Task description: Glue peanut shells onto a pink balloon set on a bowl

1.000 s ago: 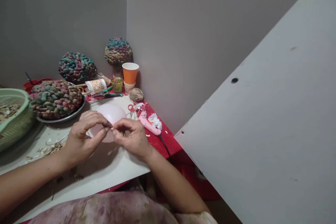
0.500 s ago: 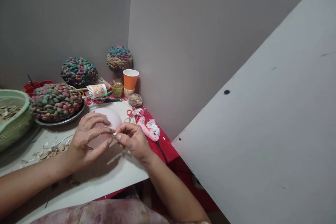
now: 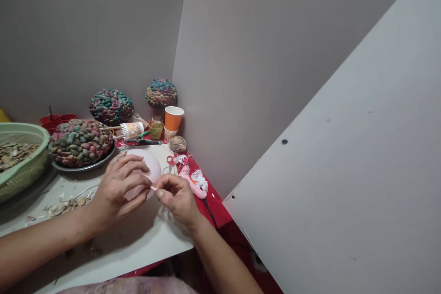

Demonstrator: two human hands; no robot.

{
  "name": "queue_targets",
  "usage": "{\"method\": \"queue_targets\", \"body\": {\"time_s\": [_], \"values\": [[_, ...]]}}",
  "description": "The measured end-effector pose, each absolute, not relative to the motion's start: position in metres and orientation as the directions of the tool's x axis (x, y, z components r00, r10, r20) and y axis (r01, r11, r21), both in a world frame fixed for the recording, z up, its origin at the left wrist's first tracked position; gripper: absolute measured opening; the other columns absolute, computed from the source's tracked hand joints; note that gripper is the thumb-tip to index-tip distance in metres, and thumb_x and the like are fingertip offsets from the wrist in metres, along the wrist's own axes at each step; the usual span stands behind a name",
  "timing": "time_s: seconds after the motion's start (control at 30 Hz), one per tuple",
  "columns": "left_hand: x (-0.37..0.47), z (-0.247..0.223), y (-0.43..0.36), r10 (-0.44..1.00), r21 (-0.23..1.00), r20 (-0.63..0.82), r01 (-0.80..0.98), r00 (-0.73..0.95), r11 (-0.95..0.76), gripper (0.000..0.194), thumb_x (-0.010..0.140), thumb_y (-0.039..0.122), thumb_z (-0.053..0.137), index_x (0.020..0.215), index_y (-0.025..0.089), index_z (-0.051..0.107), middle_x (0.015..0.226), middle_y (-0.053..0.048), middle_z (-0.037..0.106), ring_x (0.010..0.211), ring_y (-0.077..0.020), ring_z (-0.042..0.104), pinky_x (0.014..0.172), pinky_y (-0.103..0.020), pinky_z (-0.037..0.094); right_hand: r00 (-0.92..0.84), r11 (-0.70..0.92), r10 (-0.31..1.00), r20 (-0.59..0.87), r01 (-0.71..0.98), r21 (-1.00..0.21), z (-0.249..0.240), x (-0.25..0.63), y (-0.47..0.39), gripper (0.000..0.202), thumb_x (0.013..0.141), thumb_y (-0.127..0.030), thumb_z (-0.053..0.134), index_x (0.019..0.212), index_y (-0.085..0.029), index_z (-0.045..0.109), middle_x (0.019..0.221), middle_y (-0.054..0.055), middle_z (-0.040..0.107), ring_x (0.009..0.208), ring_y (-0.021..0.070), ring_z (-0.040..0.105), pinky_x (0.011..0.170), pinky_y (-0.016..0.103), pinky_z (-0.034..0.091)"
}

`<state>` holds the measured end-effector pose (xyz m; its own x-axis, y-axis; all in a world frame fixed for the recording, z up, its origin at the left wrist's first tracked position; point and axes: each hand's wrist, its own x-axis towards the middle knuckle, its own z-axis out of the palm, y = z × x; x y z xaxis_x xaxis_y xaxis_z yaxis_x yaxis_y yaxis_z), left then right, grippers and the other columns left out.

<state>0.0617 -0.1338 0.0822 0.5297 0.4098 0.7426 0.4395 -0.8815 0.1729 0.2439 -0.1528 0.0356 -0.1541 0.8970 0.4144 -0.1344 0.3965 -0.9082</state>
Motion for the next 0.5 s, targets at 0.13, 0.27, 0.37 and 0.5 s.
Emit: {"method": "queue_targets", "body": {"time_s": [0.13, 0.27, 0.37, 0.5], "values": [[0.063, 0.077, -0.129, 0.392, 0.183, 0.763, 0.409, 0.514, -0.894, 0.011, 0.082, 0.011, 0.057, 0.082, 0.020, 0.062, 0.090, -0.003, 0.070, 0.103, -0.0234, 0.058, 0.103, -0.048, 0.035, -0.149, 0.338, 0.929, 0.340, -0.041, -0.940, 0.036, 0.240, -0.154, 0.018, 0.081, -0.035, 0.066, 0.076, -0.018, 0.060, 0.061, -0.003, 0.051, 0.052, 0.0101, 0.042, 0.051, 0.022, 0.035], [0.064, 0.068, -0.123, 0.402, 0.188, 0.765, 0.423, 0.503, -0.887, 0.011, 0.084, 0.012, 0.056, 0.081, 0.021, 0.062, 0.088, -0.002, 0.070, 0.102, -0.0229, 0.058, 0.103, -0.049, 0.034, -0.097, 0.413, 0.911, 0.401, 0.214, -0.885, 0.040, 0.239, -0.161, 0.011, 0.085, -0.027, 0.062, 0.079, -0.018, 0.063, 0.070, 0.000, 0.059, 0.061, 0.0125, 0.051, 0.057, 0.023, 0.041], [0.065, 0.065, -0.122, 0.383, 0.155, 0.768, 0.432, 0.513, -0.889, 0.011, 0.086, 0.014, 0.055, 0.083, 0.021, 0.062, 0.089, -0.002, 0.071, 0.103, -0.0237, 0.059, 0.104, -0.050, 0.033, -0.058, 0.380, 0.924, 0.377, 0.241, -0.893, 0.039, 0.237, -0.164, 0.012, 0.081, -0.028, 0.068, 0.088, -0.019, 0.063, 0.072, 0.000, 0.061, 0.059, 0.0122, 0.052, 0.054, 0.022, 0.042], [0.067, 0.063, -0.124, 0.350, 0.097, 0.775, 0.447, 0.527, -0.889, 0.012, 0.086, 0.013, 0.054, 0.083, 0.021, 0.063, 0.089, -0.002, 0.072, 0.102, -0.0234, 0.060, 0.105, -0.049, 0.034, 0.004, 0.353, 0.931, 0.365, 0.239, -0.904, 0.038, 0.237, -0.161, 0.016, 0.081, -0.032, 0.073, 0.088, -0.019, 0.065, 0.075, 0.000, 0.064, 0.061, 0.0126, 0.055, 0.055, 0.022, 0.043]]}}
